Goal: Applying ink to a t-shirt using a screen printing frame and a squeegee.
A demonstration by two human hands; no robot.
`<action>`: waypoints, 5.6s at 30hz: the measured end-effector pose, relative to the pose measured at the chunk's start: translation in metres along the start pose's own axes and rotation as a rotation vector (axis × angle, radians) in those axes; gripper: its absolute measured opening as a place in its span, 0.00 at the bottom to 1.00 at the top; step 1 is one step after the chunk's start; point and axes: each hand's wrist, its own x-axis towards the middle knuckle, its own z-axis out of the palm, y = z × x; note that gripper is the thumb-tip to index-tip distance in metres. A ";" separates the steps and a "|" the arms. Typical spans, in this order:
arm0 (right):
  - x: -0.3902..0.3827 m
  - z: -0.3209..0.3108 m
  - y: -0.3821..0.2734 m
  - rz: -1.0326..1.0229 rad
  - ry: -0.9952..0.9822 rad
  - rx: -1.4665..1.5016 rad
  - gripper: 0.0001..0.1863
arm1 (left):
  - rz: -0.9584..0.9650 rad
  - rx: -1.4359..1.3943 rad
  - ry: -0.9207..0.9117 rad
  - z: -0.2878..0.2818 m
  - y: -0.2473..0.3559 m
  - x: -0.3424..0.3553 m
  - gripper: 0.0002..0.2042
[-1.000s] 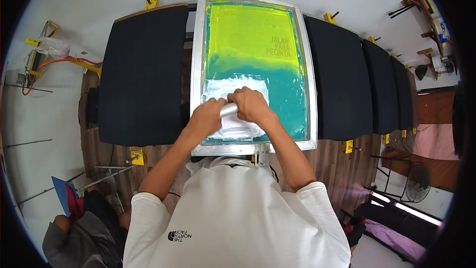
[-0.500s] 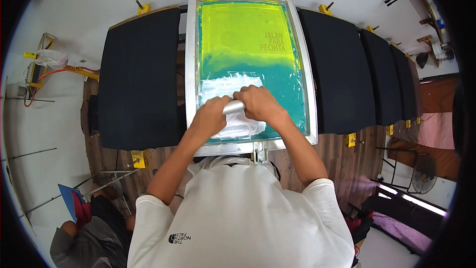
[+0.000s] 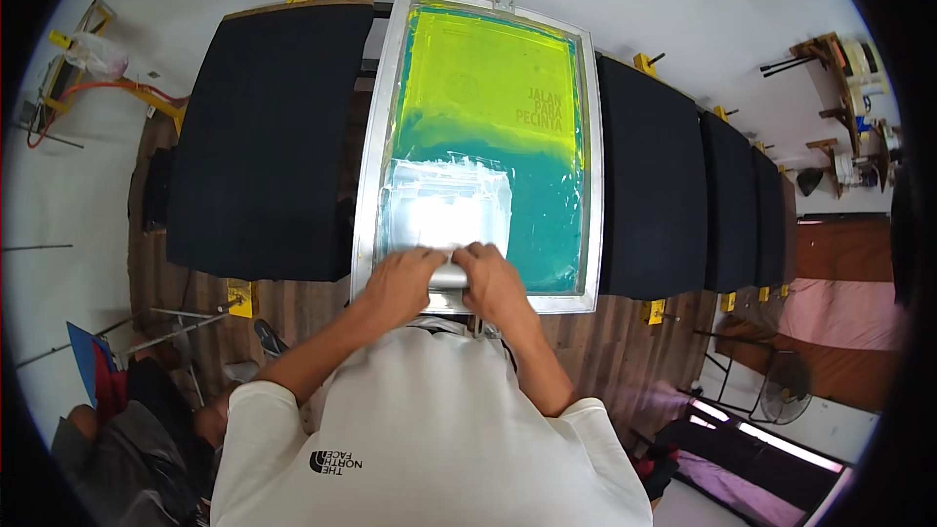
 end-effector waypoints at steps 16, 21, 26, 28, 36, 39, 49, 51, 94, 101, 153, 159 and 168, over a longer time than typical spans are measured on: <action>-0.016 0.015 -0.004 0.014 -0.019 -0.019 0.28 | 0.018 0.073 -0.157 0.012 0.000 -0.020 0.22; 0.038 -0.011 0.007 0.021 0.082 -0.139 0.22 | 0.026 0.061 0.057 -0.009 -0.012 0.039 0.21; 0.058 -0.008 0.024 -0.020 0.131 -0.162 0.19 | 0.085 0.081 0.180 -0.005 -0.024 0.057 0.21; 0.039 0.004 0.017 -0.019 0.101 -0.114 0.22 | 0.076 0.156 0.120 0.015 -0.028 0.034 0.23; -0.010 0.001 -0.008 0.056 -0.022 -0.100 0.26 | 0.033 0.085 -0.012 0.008 0.005 -0.011 0.26; 0.023 -0.016 0.013 0.023 0.104 -0.170 0.21 | 0.097 0.074 0.148 0.001 0.001 0.031 0.23; 0.002 0.012 0.025 0.144 0.217 -0.022 0.23 | 0.197 0.064 0.074 0.019 -0.009 0.042 0.21; -0.015 0.013 0.008 0.150 0.163 0.005 0.26 | 0.213 0.074 0.133 0.028 -0.005 0.011 0.23; 0.010 0.002 0.012 0.060 0.108 0.066 0.22 | 0.112 0.001 0.049 -0.008 0.003 0.017 0.24; 0.068 -0.013 0.032 -0.001 0.100 -0.065 0.21 | 0.084 -0.007 0.244 -0.012 -0.018 0.059 0.18; -0.003 0.002 0.007 -0.020 -0.069 -0.079 0.22 | -0.051 0.031 -0.112 -0.005 0.014 -0.006 0.27; 0.051 -0.007 0.028 -0.019 0.135 -0.136 0.23 | 0.084 0.115 0.221 0.000 -0.021 0.053 0.26; -0.031 0.021 0.009 0.036 0.051 0.036 0.31 | 0.081 0.134 -0.006 0.024 0.008 -0.025 0.27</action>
